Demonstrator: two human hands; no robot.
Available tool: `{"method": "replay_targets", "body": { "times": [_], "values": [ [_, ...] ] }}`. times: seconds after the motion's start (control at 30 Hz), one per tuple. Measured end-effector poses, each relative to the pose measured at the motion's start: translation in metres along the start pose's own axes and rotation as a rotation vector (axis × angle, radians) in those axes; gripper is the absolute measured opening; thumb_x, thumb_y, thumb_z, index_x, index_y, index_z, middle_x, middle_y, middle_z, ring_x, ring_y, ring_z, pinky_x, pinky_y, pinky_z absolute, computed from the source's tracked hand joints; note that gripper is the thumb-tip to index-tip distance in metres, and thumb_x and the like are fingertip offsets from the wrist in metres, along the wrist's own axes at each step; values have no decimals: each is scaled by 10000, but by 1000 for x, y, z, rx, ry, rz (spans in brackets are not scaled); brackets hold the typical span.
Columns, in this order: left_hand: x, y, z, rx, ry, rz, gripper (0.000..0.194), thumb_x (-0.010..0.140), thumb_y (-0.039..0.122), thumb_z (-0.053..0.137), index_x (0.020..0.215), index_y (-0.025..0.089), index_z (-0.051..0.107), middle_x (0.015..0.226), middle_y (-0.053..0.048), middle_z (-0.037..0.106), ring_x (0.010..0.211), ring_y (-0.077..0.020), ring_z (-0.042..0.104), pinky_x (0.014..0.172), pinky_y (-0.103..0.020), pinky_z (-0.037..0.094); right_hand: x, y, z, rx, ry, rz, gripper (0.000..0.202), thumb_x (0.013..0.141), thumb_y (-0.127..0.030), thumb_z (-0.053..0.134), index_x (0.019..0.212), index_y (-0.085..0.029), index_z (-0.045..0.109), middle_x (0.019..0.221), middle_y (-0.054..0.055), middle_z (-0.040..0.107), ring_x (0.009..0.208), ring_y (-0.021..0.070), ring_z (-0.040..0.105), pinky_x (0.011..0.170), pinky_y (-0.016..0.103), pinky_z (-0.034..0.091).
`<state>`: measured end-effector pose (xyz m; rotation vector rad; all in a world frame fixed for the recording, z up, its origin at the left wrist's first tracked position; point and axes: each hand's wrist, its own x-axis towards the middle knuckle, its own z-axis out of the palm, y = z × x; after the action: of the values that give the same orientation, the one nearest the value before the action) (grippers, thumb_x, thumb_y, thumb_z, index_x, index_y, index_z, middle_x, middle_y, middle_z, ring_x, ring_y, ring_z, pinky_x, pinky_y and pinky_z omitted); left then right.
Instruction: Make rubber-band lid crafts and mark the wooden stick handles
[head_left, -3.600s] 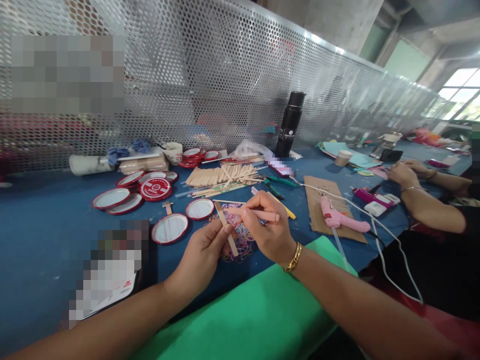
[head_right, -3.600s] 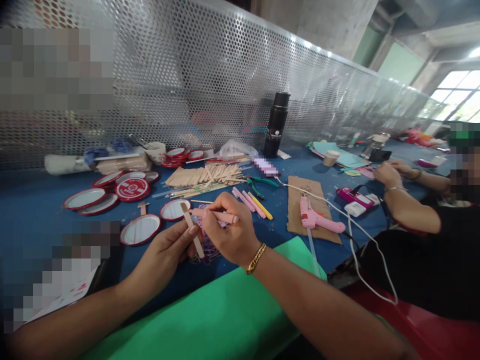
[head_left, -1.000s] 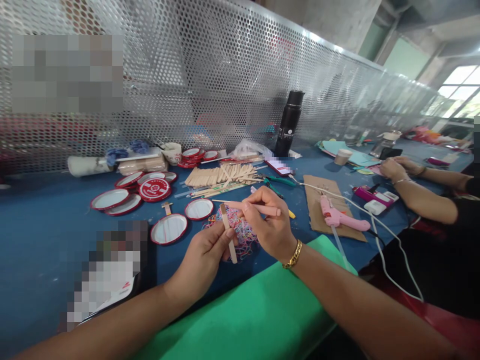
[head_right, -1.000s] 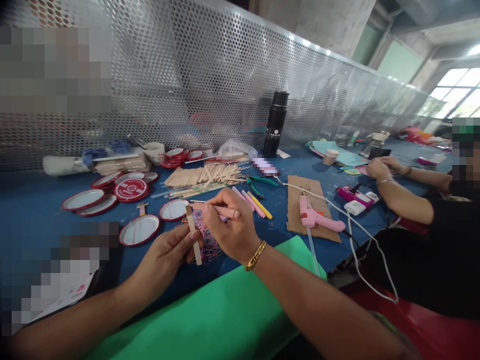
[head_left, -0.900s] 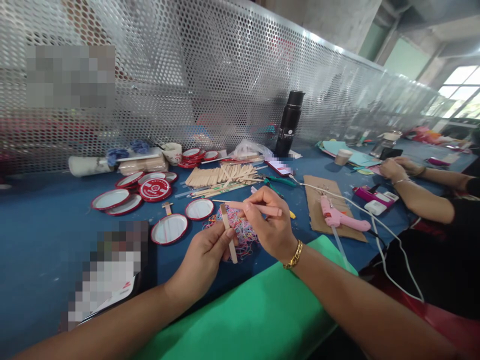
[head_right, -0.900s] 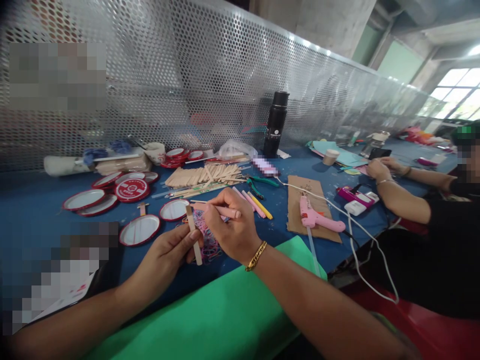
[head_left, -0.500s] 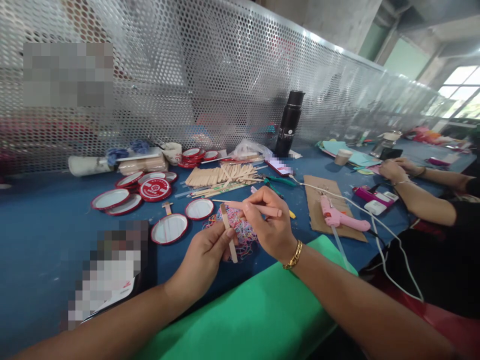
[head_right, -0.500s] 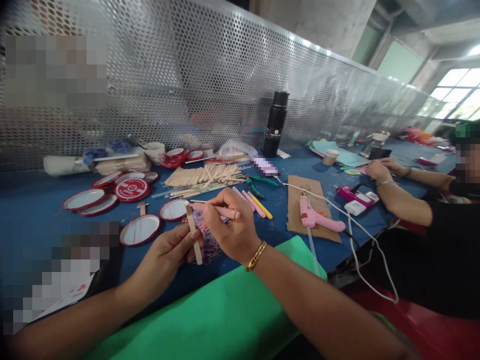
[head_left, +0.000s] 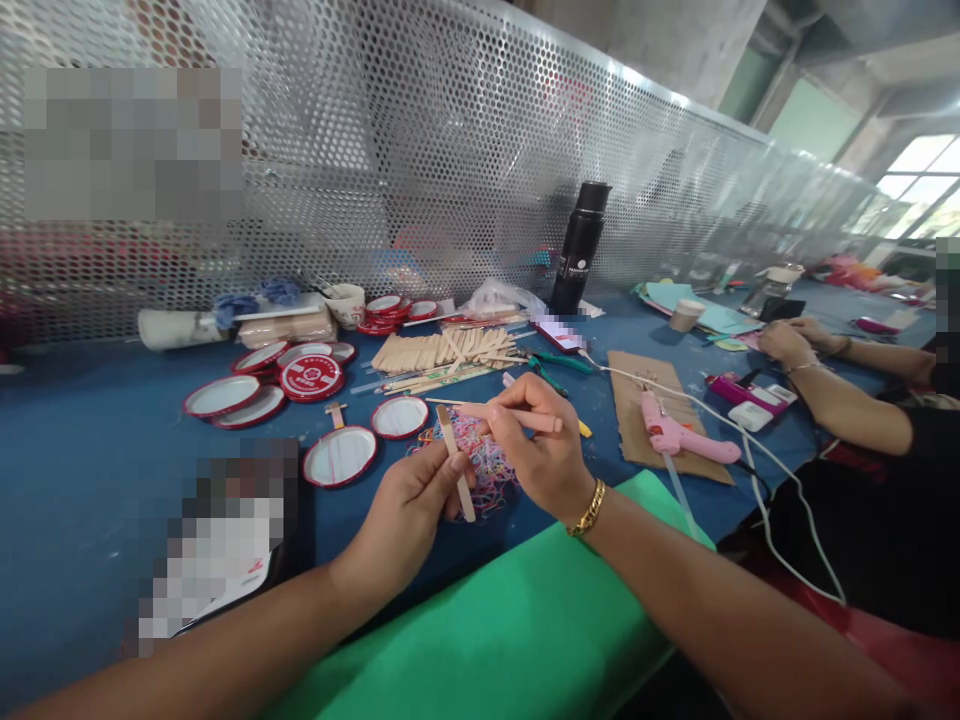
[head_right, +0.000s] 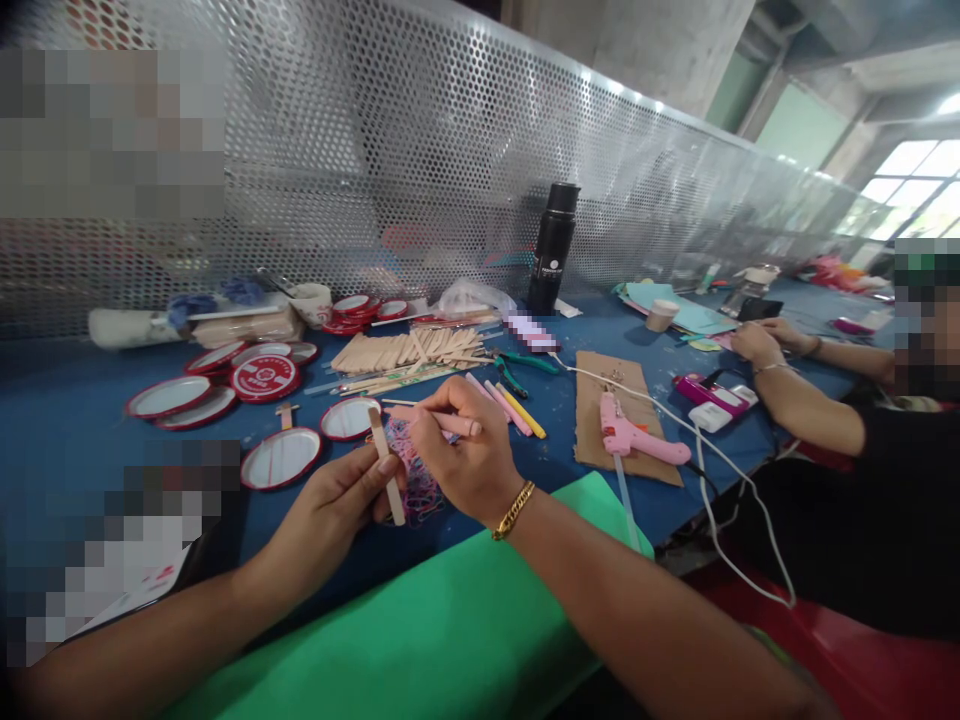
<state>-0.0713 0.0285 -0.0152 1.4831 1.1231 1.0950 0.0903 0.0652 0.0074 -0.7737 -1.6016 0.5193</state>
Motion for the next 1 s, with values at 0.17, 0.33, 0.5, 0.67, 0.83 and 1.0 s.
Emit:
{"method": "replay_targets", "body": {
  "times": [0.17,0.33,0.5,0.67,0.83,1.0],
  "values": [
    [0,0,0,-15,-2,-4,398,931,513,566,688,197,569,549,49,473,509,-113,409,493,-244,304,0,-1,-1,1,-30,-7,136,887,-217,584,752,-211,599,703,-13,634,655,137,602,632,296,482],
    [1,-3,0,-51,5,-11,392,935,506,563,691,199,561,553,50,474,507,-112,419,492,-242,313,-1,-3,-2,-14,-30,-11,153,888,-209,583,735,-212,588,679,-21,621,635,132,587,616,287,469],
    [1,-2,-1,-33,8,-9,382,935,501,566,704,196,578,542,48,486,504,-113,428,496,-241,319,-1,-3,-1,-15,-51,-28,135,877,-201,583,743,-204,599,692,-13,621,645,134,586,630,289,470],
    [1,0,-1,-50,9,-16,389,927,513,570,700,196,576,540,50,485,504,-114,437,504,-243,336,-1,-2,-1,-15,-32,-1,145,877,-207,582,732,-210,582,675,-21,614,629,131,585,609,283,465],
    [1,-2,0,-41,20,-19,417,911,544,585,681,196,566,542,50,472,511,-116,433,499,-243,335,-1,-3,-1,-18,-56,-30,140,872,-206,584,733,-212,590,681,-15,625,633,133,577,613,285,470],
    [1,-2,0,-40,20,-27,407,919,544,570,703,199,573,536,50,478,499,-115,428,490,-241,322,-1,-3,-1,1,-39,0,145,887,-215,584,742,-212,592,686,-16,627,641,136,595,620,286,479]
  ]
}}
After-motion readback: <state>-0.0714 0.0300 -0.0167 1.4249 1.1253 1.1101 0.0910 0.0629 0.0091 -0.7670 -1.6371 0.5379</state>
